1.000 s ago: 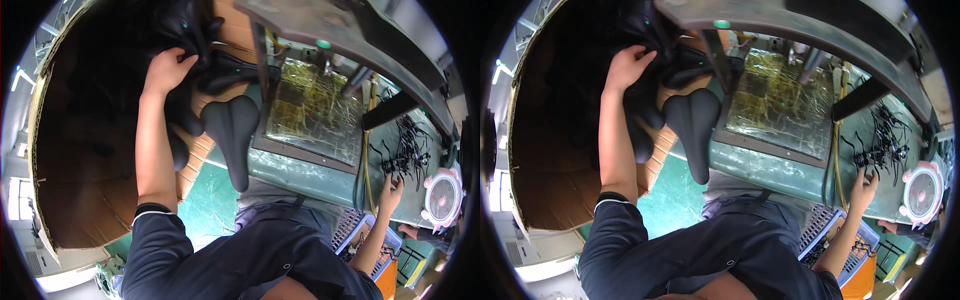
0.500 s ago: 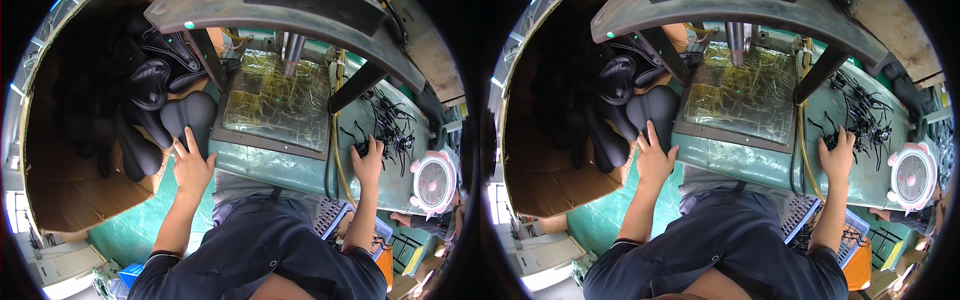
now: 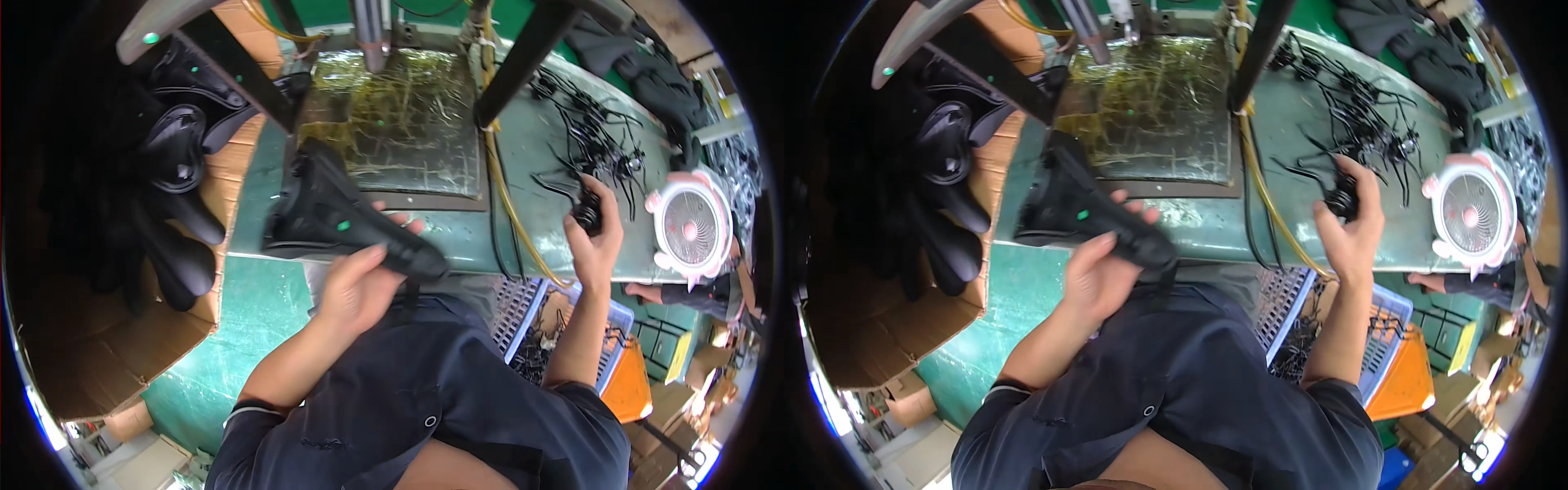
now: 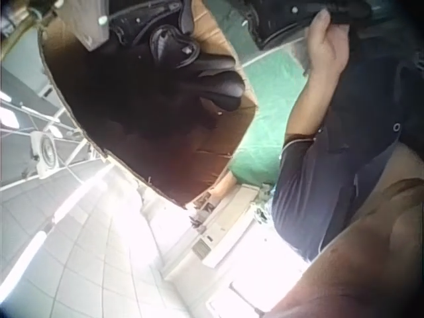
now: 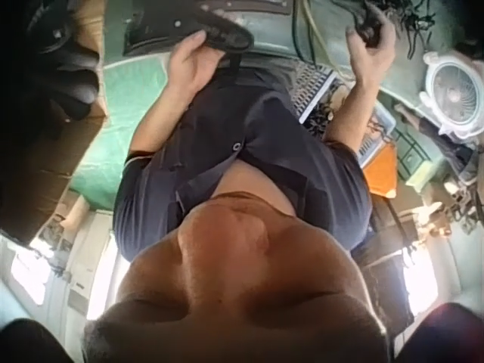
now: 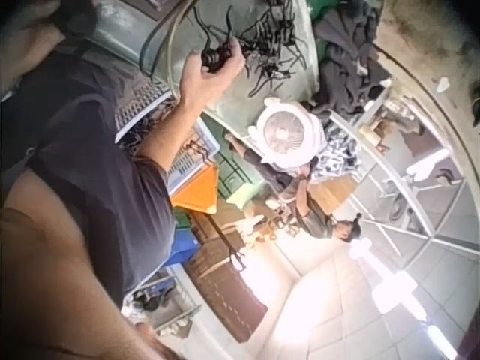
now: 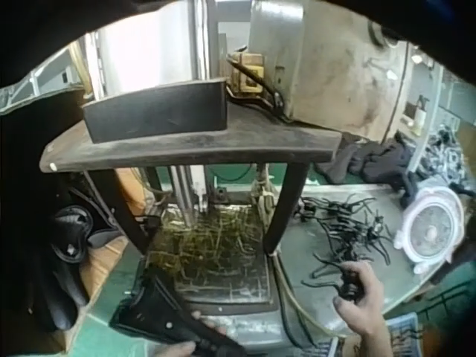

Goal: Assembling metal rails onto plastic bicycle seat bases using a manual mechanical press.

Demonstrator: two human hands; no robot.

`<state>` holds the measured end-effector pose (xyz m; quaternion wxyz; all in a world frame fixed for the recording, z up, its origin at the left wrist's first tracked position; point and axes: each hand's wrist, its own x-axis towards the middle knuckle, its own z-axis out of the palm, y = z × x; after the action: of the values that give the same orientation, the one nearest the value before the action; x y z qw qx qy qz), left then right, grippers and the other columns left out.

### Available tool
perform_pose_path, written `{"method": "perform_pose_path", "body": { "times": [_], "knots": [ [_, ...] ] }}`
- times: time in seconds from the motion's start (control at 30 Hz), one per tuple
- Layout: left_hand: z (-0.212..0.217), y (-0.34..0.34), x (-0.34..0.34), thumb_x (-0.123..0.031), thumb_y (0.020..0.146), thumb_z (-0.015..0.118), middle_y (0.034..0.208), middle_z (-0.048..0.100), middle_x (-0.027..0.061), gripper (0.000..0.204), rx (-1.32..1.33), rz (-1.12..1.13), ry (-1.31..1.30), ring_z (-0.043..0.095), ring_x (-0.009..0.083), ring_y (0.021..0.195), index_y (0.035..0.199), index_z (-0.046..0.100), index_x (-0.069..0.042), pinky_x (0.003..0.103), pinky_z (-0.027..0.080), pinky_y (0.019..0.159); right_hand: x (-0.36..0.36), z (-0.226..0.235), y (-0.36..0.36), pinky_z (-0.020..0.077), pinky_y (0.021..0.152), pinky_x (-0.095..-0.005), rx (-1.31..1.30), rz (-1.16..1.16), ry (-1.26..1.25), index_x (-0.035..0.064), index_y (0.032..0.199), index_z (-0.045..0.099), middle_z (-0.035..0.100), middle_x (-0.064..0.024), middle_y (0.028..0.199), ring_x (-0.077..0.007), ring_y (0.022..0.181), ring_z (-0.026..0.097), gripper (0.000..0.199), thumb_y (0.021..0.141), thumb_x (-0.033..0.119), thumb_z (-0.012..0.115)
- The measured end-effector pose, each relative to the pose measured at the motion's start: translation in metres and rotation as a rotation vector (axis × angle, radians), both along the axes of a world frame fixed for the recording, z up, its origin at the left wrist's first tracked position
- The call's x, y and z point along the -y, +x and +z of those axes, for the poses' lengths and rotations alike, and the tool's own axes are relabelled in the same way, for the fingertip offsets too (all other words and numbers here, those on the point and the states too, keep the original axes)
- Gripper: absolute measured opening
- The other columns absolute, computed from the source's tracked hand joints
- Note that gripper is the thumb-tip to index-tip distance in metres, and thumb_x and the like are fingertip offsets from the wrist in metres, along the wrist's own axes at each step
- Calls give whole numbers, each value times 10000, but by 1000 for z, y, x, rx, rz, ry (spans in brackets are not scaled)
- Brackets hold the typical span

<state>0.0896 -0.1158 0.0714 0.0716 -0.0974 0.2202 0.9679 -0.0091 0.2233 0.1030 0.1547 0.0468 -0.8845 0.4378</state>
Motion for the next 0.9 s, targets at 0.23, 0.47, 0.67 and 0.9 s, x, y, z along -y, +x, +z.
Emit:
{"method": "perform_pose_path", "body": {
  "times": [0.23, 0.47, 0.67, 0.9],
  "knots": [
    [52, -23, 13, -188, 1006, 772, 1417, 673, 235, 409, -592, -629, -964, 628, 376, 1393, 1349, 682, 18, 500, 512, 1154, 23, 8, 14, 507, 924, -338, -181, 189, -55, -44, 1244, 684, 644, -131, 1116, -245, 1006, 621, 602, 682, 96, 847],
    [-6, -137, 64, -225, 814, 904, 1256, 722, 155, 498, -1209, -46, -1869, 681, 369, 1208, 1254, 732, -66, 463, 534, 1038, 84, -4, 12, 578, 750, -372, -364, 521, 93, 9, 1256, 721, 692, -160, 1111, -298, 903, 691, 666, 695, 264, 975],
    [-29, -119, 62, -119, 848, 898, 1194, 725, 168, 433, -872, 315, -1784, 693, 346, 1122, 1240, 737, -31, 405, 553, 974, 104, -29, 11, 602, 666, -351, -357, 562, 118, 45, 1255, 727, 711, -109, 1133, -280, 872, 738, 650, 704, 296, 963],
    [-68, -116, 55, -161, 1052, 741, 1248, 757, 117, 266, -547, 475, -1438, 696, 231, 1152, 1261, 738, 4, 340, 539, 999, 125, -29, -14, 557, 618, -341, -353, 627, 233, 71, 1246, 741, 692, -66, 1063, -245, 738, 683, 619, 711, 310, 940]
  ]
}}
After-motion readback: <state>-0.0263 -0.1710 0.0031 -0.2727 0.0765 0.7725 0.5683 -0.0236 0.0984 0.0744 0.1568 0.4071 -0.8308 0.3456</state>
